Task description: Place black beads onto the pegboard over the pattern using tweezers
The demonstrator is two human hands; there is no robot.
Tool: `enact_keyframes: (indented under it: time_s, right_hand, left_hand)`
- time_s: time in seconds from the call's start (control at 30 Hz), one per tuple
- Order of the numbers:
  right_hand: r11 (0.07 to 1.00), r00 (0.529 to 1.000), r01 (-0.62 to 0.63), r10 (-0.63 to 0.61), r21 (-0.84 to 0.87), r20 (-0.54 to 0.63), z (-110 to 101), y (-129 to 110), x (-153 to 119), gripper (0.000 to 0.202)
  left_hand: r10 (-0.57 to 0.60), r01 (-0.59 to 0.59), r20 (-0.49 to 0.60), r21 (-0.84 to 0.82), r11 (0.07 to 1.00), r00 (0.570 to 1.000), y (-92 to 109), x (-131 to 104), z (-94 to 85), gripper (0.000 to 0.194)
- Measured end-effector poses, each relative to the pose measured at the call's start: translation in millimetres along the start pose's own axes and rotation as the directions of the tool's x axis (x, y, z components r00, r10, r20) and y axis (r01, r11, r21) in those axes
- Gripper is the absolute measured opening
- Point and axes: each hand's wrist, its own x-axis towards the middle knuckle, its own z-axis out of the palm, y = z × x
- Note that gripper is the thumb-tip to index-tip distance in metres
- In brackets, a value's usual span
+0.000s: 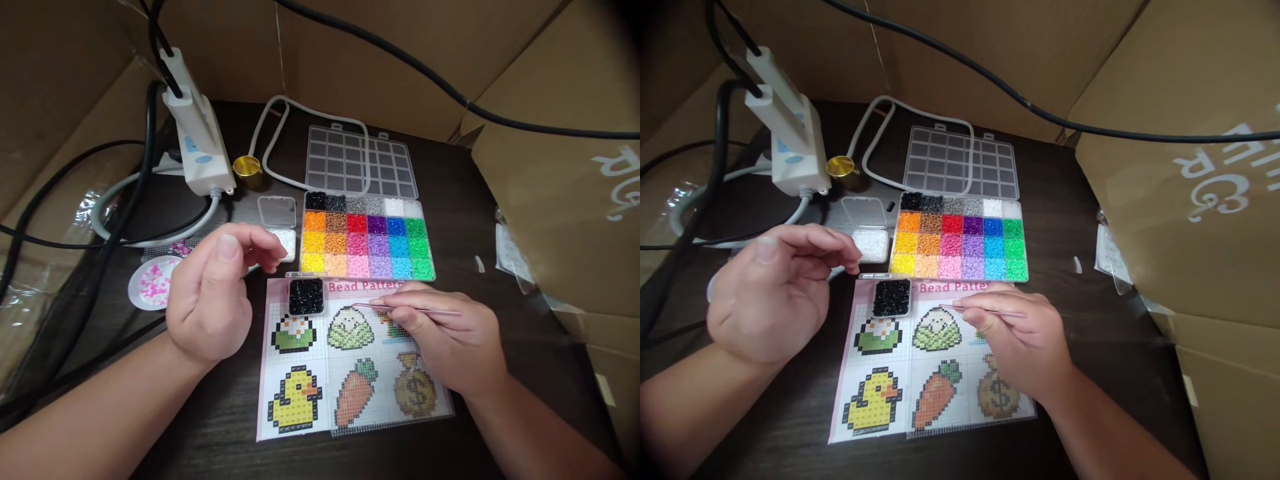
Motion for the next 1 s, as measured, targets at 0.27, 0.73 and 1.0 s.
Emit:
enact_keyframes:
  time_s: [0.27,0.73,1.0]
  right_hand:
    - [1.0,1.0,0.017,-0.017,0.005,0.006,0.6,2.5,0.1,0.019]
    - [1.0,1.0,0.009,-0.009,-0.011,0.008,-0.2,1.3,-0.1,0.02]
    - [0.995,0.991,-0.102,0.1,-0.019,-0.089,-1.8,0.5,-0.8,0.019]
  left_hand:
    - [-0.024,0.024,-0.009,-0.006,1.0,1.0,3.2,0.0,1.6,0.026]
    - [-0.017,0.017,0.014,-0.005,1.0,1.0,1.9,-0.3,1.0,0.029]
    - [0.338,-0.405,0.284,0.226,0.886,0.898,5.4,-3.9,-10.7,0.026]
